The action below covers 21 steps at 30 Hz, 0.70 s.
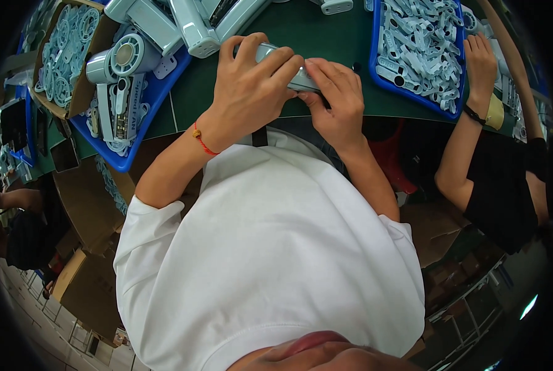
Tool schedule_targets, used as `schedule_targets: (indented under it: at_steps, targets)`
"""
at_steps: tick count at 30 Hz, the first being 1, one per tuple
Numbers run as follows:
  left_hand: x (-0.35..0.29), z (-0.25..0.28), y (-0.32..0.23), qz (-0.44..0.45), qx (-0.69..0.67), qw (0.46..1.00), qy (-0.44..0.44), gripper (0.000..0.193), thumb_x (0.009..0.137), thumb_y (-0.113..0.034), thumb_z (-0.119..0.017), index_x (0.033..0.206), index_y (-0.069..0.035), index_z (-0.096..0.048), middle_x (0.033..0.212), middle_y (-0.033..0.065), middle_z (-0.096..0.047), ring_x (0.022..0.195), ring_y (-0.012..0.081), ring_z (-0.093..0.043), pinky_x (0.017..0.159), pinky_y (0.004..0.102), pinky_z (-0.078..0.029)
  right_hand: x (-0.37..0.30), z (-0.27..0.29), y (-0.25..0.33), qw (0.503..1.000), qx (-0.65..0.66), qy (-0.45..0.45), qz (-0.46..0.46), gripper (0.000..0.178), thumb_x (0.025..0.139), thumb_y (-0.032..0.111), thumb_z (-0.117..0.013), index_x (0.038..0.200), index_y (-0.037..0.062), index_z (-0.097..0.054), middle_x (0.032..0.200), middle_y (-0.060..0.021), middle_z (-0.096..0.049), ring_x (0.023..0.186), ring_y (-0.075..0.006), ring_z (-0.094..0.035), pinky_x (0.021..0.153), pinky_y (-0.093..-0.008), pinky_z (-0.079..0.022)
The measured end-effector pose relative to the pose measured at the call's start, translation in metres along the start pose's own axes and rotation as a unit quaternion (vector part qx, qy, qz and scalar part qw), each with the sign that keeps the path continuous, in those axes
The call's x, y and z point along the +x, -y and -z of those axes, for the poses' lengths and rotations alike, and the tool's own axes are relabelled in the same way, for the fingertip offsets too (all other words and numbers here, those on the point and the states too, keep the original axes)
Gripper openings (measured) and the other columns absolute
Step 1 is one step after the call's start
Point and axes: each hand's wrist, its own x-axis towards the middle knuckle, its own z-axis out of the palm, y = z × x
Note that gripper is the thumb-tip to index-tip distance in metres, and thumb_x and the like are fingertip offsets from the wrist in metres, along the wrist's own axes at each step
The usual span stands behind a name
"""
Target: Assembling plastic hair dryer housing components on a production line.
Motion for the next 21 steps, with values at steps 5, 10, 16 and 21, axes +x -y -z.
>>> schedule_targets:
  at_steps: [5, 10, 16, 21]
  targets:
    - [0.0, 0.002, 0.004, -0.014, -0.013, 1.0, -0.018, 0.042, 0.059, -0.024, -0.077, 0.097, -0.013, -0.062, 0.097, -0.0034, -0.061, 0.098, 0.0256, -0.051, 0.084, 0.0414, -0.036, 0.004, 0.006, 0.0, 0.999, 0.031, -0.004, -0.007, 0.05, 0.066, 0.01, -0.074, 0.113, 0.0042, -0.06, 0.112, -0.0087, -0.061, 0.097, -0.028, -0.057, 0.082, -0.0363, -0.043]
    - [-0.003, 0.006, -0.001, 0.005, -0.034, 0.999, 0.004, 0.05, 0.057, -0.02, -0.079, 0.103, -0.01, -0.063, 0.106, 0.0018, -0.059, 0.105, 0.0281, -0.051, 0.095, 0.041, -0.036, 0.011, 0.016, 0.009, 0.989, -0.088, 0.117, -0.011, 0.057, 0.068, 0.009, -0.074, 0.122, 0.0038, -0.054, 0.111, -0.0115, -0.058, 0.1, -0.0252, -0.057, 0.083, -0.0351, -0.044]
    - [-0.027, 0.002, -0.019, 0.235, -0.385, 0.85, -0.271, 0.072, 0.077, -0.022, -0.074, 0.133, 0.0, -0.034, 0.126, 0.0143, -0.037, 0.115, 0.0272, -0.046, 0.093, 0.0401, -0.042, 0.011, 0.026, 0.026, 0.811, 0.481, 0.09, -0.32, 0.055, 0.082, 0.013, -0.062, 0.131, 0.0003, -0.04, 0.119, -0.0148, -0.052, 0.107, -0.0228, -0.055, 0.094, -0.0364, -0.04]
    - [-0.016, 0.011, -0.038, 0.288, -0.605, 0.742, -0.016, 0.081, 0.075, -0.03, -0.075, 0.138, -0.006, -0.03, 0.131, 0.014, -0.033, 0.118, 0.0284, -0.042, 0.097, 0.0394, -0.039, 0.014, 0.027, 0.027, 0.692, 0.622, 0.082, -0.358, 0.066, 0.082, 0.016, -0.059, 0.137, 0.002, -0.025, 0.126, -0.0122, -0.044, 0.116, -0.0228, -0.047, 0.098, -0.0378, -0.038]
